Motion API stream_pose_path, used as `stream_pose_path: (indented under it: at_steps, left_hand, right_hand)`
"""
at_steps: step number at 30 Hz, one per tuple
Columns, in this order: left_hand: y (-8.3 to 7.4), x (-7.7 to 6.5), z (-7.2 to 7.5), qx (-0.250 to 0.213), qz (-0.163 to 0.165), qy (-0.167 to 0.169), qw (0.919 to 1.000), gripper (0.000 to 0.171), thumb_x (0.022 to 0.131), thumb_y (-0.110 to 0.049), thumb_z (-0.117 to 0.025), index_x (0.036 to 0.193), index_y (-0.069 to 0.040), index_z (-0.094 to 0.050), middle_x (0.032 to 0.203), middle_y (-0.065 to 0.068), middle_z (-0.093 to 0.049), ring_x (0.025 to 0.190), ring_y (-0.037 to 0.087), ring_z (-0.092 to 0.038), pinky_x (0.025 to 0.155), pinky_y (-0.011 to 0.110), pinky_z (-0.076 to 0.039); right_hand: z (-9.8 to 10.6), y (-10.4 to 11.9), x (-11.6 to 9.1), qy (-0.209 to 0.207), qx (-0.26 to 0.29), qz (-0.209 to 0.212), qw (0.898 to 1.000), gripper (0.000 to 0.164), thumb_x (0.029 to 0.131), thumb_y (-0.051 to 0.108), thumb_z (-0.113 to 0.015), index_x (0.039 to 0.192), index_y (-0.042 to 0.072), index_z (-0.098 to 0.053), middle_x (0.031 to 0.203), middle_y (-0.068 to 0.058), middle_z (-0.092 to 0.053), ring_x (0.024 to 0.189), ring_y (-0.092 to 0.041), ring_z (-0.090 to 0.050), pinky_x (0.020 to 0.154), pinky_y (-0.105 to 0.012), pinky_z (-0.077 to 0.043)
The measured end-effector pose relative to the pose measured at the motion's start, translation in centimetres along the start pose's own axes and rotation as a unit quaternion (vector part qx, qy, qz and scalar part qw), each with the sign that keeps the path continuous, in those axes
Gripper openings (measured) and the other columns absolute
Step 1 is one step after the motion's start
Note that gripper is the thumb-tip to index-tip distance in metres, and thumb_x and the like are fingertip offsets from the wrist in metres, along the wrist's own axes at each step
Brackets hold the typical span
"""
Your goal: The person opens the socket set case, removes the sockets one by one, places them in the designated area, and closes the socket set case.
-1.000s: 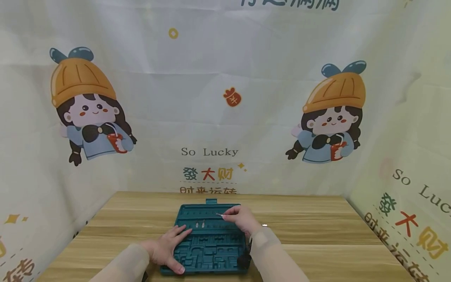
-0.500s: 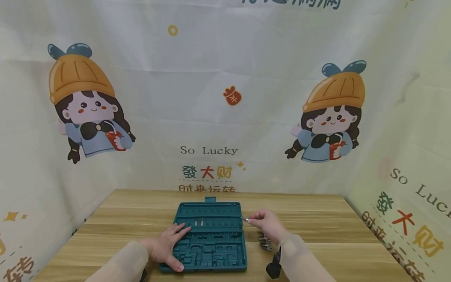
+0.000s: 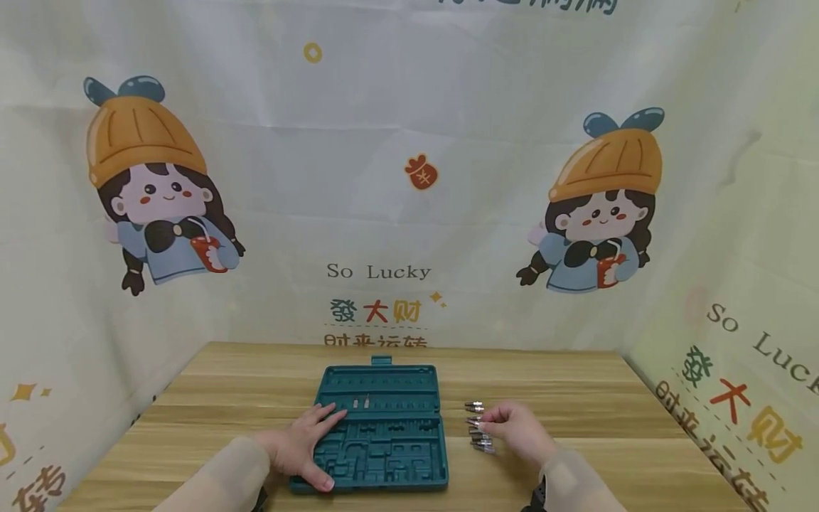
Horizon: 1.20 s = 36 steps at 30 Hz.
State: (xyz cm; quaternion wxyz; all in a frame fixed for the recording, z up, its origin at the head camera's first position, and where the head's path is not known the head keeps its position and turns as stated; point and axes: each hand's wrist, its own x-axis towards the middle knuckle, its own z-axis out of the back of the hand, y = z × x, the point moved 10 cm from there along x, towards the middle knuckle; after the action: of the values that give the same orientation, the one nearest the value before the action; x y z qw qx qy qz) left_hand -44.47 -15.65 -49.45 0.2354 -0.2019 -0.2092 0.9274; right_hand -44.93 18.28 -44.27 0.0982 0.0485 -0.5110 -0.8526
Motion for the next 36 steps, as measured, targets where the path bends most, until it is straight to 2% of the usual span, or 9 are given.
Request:
stream_pose_path:
  at_steps: [4, 14, 17, 24, 36]
  left_hand:
    - [0.0, -0.2, 0.2, 0.006, 0.000, -0.005, 1.0000, 0.110, 0.068, -0.070, -0.072, 0.155, -0.029, -0.017, 0.160, 0.009, -0.012, 0.145, 0.039, -0.005, 0.104, 0.068, -0.020]
    - [-0.6, -0.9, 0.4, 0.009, 0.006, -0.006, 0.9999, 0.110, 0.069, -0.068, -0.073, 0.155, -0.026, -0.018, 0.160, 0.009, -0.012, 0.145, 0.038, -0.006, 0.105, 0.067, -0.020]
    - [-0.6, -0.9, 0.3, 0.012, 0.006, -0.007, 0.9999, 0.110, 0.069, -0.068, -0.073, 0.155, -0.026, -0.018, 0.160, 0.009, -0.012, 0.145, 0.038, -0.006, 0.104, 0.067, -0.020]
    - [-0.6, -0.8, 0.2, 0.012, 0.007, -0.007, 0.9999, 0.111, 0.069, -0.068, -0.073, 0.155, -0.025, -0.019, 0.160, 0.009, -0.012, 0.145, 0.038, -0.005, 0.104, 0.067, -0.020]
    - [-1.6, -1.1, 0.6, 0.004, 0.002, -0.002, 1.0000, 0.112, 0.068, -0.068, -0.073, 0.155, -0.022, -0.019, 0.159, 0.011, -0.012, 0.145, 0.039, -0.005, 0.105, 0.068, -0.018]
  right_hand:
    - [0.5, -0.8, -0.8, -0.011, -0.021, -0.007, 1.000, 0.016, 0.084, 0.010, -0.073, 0.091, -0.002, -0.066, 0.090, -0.005, -0.064, 0.085, -0.018, -0.055, 0.076, -0.033, -0.043]
    - [-0.2, -1.6, -1.9, 0.041, -0.021, 0.009, 0.999, 0.017, 0.082, 0.008, -0.074, 0.091, -0.005, -0.067, 0.087, -0.001, -0.064, 0.081, -0.017, -0.053, 0.071, -0.031, -0.044]
    - [-0.3, -1.6, -2.1, 0.040, -0.026, 0.016, 0.999, 0.017, 0.080, 0.007, -0.074, 0.090, -0.005, -0.067, 0.087, -0.002, -0.065, 0.082, -0.017, -0.055, 0.073, -0.032, -0.044]
    - [-0.5, -2.0, -2.2, 0.026, -0.051, 0.003, 0.998, 0.014, 0.078, 0.007, -0.077, 0.085, 0.000, -0.068, 0.088, -0.002, -0.066, 0.082, -0.017, -0.054, 0.074, -0.032, -0.041]
    - [-0.2, -2.1, -2.1, 0.006, -0.052, 0.015, 0.999, 0.017, 0.076, 0.004, -0.078, 0.085, -0.003, -0.065, 0.081, -0.002, -0.062, 0.078, -0.017, -0.053, 0.071, -0.033, -0.041]
